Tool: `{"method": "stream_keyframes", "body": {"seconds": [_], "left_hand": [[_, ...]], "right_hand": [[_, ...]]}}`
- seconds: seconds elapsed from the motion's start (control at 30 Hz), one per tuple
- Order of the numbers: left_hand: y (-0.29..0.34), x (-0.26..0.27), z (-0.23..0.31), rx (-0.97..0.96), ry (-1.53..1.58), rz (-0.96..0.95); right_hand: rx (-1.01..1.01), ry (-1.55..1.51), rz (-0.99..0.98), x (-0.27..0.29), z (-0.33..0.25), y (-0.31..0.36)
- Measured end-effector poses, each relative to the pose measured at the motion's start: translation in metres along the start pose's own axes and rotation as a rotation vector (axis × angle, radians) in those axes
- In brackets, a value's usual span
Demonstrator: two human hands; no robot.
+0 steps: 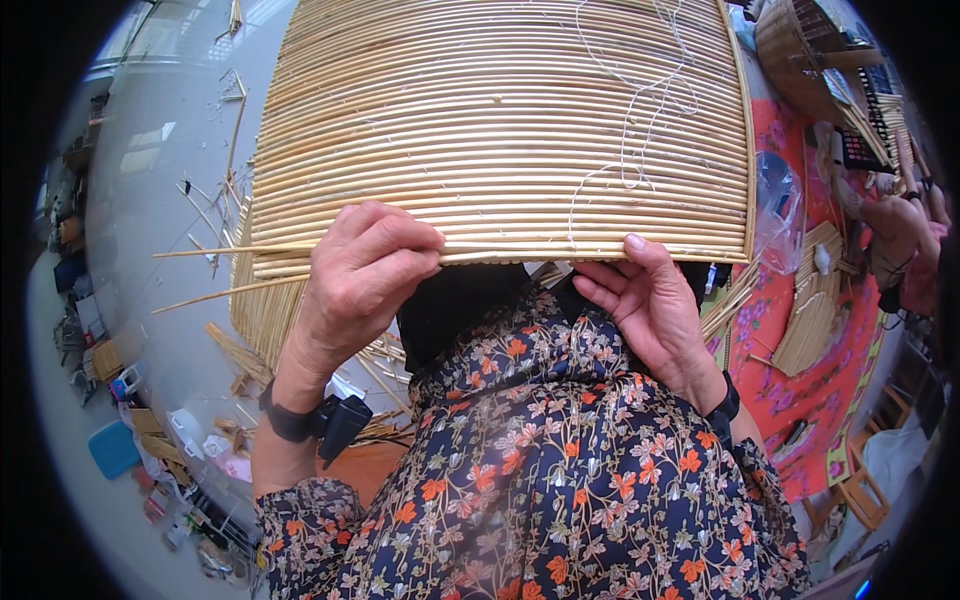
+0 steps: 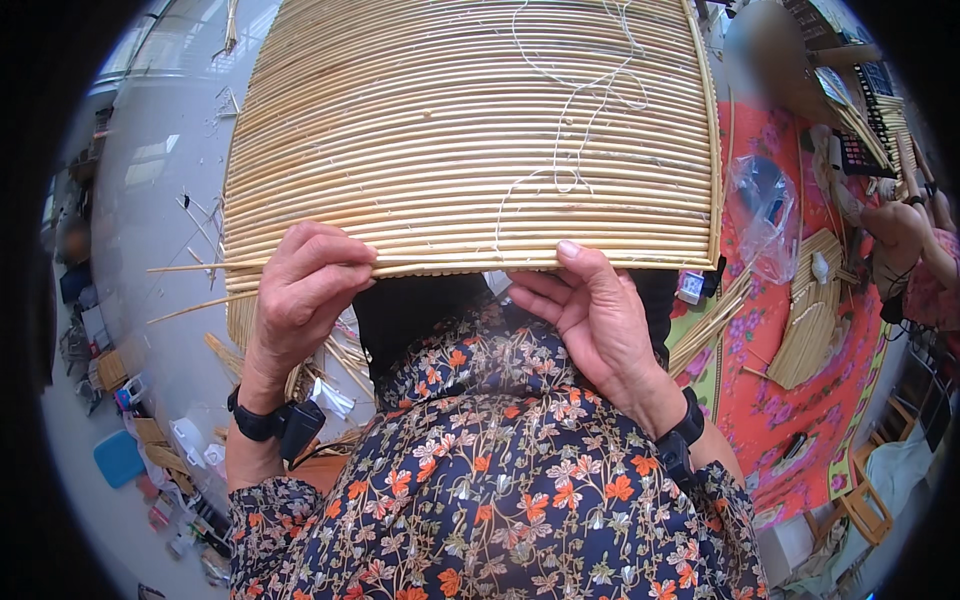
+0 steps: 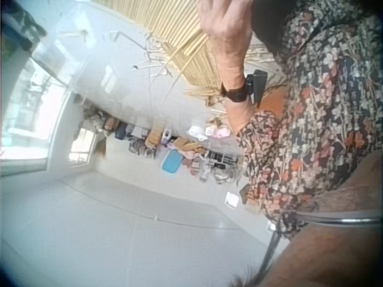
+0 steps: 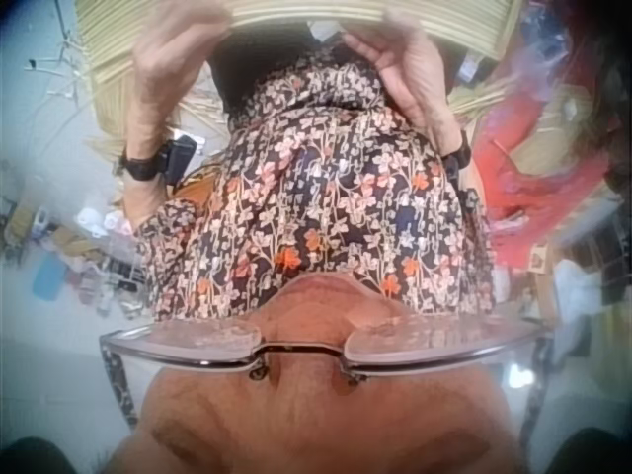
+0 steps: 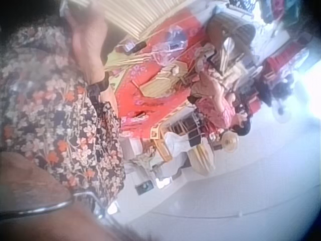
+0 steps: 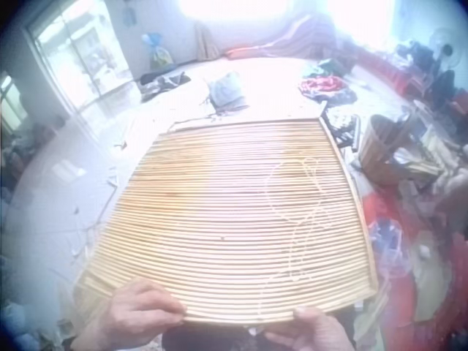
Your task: The person weaves a bamboo mat by hand, threading thin bamboo strips through a larger frame. They use pliers to trim excess material and apply glue to secure joints. The person continues weaving and adjusting the mat throughout the clip.
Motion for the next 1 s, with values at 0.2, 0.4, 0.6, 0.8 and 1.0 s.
{"method": "stream_keyframes", "body": {"seconds": [0.2,0.4,0.6,0.8,1.0], "left_hand": [[-0.003,-0.003,0.001,-0.047,-0.044,0.054],[-0.004,-0.008,0.0,-0.05,0.001,0.063],[-0.009,-0.009,0.003,0.013,-0.033,0.011],[-0.016,-0.007,-0.003,-0.012,0.018,-0.022],[-0.016,-0.009,-0.005,-0.038,-0.014,-0.059]], "right_hand": [[0.0,-0.004,-0.002,-0.001,-0.001,0.0],[-0.01,-0.03,-0.02,0.0,0.001,-0.001],[-0.038,-0.042,-0.019,-0.003,0.001,0.001],[-0.042,-0.037,-0.009,-0.003,0.001,0.0],[-0.058,-0.049,0.014,-0.001,0.0,-0.001]]}}
Point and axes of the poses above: each hand's wrist, its own y-axis away from the middle knuckle, its own x-axis out of the back of the hand, z = x × y, the point moved 1 cm from there along -y, towards the middle knuckle, and after that the axes turned 6 degrees about -z, right-handed, at the moved point
